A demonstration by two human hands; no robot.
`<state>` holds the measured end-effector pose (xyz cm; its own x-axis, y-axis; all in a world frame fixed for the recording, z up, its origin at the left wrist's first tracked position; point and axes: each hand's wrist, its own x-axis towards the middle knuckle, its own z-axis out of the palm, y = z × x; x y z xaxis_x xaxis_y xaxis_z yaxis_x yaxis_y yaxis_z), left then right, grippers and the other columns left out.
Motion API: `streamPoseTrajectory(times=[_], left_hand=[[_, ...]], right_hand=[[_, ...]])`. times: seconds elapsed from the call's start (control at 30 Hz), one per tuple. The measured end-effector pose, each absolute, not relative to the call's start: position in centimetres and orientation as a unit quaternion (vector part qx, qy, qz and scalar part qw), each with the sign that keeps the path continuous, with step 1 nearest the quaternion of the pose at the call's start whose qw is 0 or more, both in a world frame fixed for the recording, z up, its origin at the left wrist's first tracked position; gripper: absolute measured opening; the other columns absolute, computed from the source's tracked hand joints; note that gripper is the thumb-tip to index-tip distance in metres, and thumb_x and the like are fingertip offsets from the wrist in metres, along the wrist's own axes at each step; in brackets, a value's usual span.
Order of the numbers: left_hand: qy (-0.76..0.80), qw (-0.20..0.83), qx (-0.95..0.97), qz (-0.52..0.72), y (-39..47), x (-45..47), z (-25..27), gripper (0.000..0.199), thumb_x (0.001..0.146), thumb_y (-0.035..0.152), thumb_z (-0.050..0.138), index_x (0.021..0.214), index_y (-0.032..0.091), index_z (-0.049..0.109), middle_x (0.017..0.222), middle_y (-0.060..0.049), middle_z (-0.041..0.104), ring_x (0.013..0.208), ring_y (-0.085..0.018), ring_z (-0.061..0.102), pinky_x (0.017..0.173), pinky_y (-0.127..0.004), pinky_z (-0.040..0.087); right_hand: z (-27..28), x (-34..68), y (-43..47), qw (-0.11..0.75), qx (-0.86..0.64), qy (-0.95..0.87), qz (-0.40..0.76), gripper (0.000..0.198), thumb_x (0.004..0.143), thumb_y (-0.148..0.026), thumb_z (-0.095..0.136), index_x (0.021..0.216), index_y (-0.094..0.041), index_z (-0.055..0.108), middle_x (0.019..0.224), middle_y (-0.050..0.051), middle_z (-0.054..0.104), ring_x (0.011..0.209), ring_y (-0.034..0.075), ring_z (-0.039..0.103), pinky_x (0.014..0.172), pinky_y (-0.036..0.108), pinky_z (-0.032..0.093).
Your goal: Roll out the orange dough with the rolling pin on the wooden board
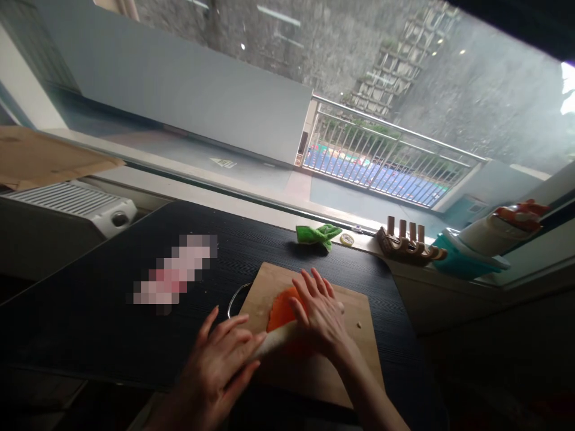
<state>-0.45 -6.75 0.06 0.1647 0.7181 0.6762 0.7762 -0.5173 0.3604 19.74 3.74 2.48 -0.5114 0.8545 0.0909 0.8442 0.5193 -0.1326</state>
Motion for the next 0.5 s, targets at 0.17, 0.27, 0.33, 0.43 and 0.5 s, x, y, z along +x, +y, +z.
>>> streamPoseTrajectory(times=[0.17,0.27,0.33,0.43,0.5], left_hand=[[-0.419,0.047,-0.776,-0.469,-7.6,0.7,-1.5,0.024,0.087,0.027,0.049,0.106,0.025,0.063,0.084,0.002,0.066,0.107,-0.018,0.057,0.114,-0.047,0.014],[-0.466,0.024,-0.766,-0.443,-6.9,0.1,-0.9,0.026,0.087,0.026,0.051,0.111,0.026,0.061,0.087,0.001,0.067,0.105,-0.018,0.058,0.113,-0.048,0.016],[-0.507,0.018,-0.737,-0.448,-6.2,-0.7,-0.2,0.024,0.088,0.025,0.051,0.11,0.025,0.062,0.087,0.001,0.067,0.104,-0.019,0.058,0.111,-0.051,0.019],[-0.554,0.022,-0.704,-0.445,-5.3,-1.8,0.4,0.022,0.089,0.025,0.052,0.107,0.025,0.064,0.088,0.0,0.067,0.102,-0.02,0.058,0.108,-0.056,0.023],[-0.569,0.028,-0.695,-0.438,-5.1,-2.2,0.5,0.023,0.088,0.023,0.052,0.107,0.026,0.064,0.089,0.0,0.067,0.102,-0.021,0.058,0.106,-0.057,0.025]], right_hand=[[1.4,24.5,-1.3,0.067,-0.453,-0.889,0.005,0.051,0.095,-0.047,0.033,0.143,-0.029,0.03,0.151,0.0,0.024,0.14,0.023,0.011,0.111,0.047,0.023],[1.8,22.4,1.4,0.065,-0.466,-0.882,0.004,0.046,0.096,-0.045,0.029,0.139,-0.029,0.038,0.148,0.0,0.032,0.14,0.023,0.013,0.111,0.048,0.02],[2.3,19.3,4.9,0.073,-0.482,-0.873,0.019,0.045,0.097,-0.044,0.026,0.135,-0.027,0.044,0.145,0.001,0.038,0.14,0.023,0.013,0.111,0.048,0.019],[2.7,14.5,10.0,0.108,-0.518,-0.847,0.044,0.045,0.097,-0.044,0.028,0.131,-0.023,0.049,0.14,0.005,0.044,0.138,0.024,0.02,0.109,0.048,0.022],[2.7,12.8,12.1,0.13,-0.529,-0.837,0.05,0.045,0.096,-0.044,0.03,0.129,-0.021,0.051,0.136,0.006,0.049,0.136,0.025,0.025,0.108,0.048,0.023]])
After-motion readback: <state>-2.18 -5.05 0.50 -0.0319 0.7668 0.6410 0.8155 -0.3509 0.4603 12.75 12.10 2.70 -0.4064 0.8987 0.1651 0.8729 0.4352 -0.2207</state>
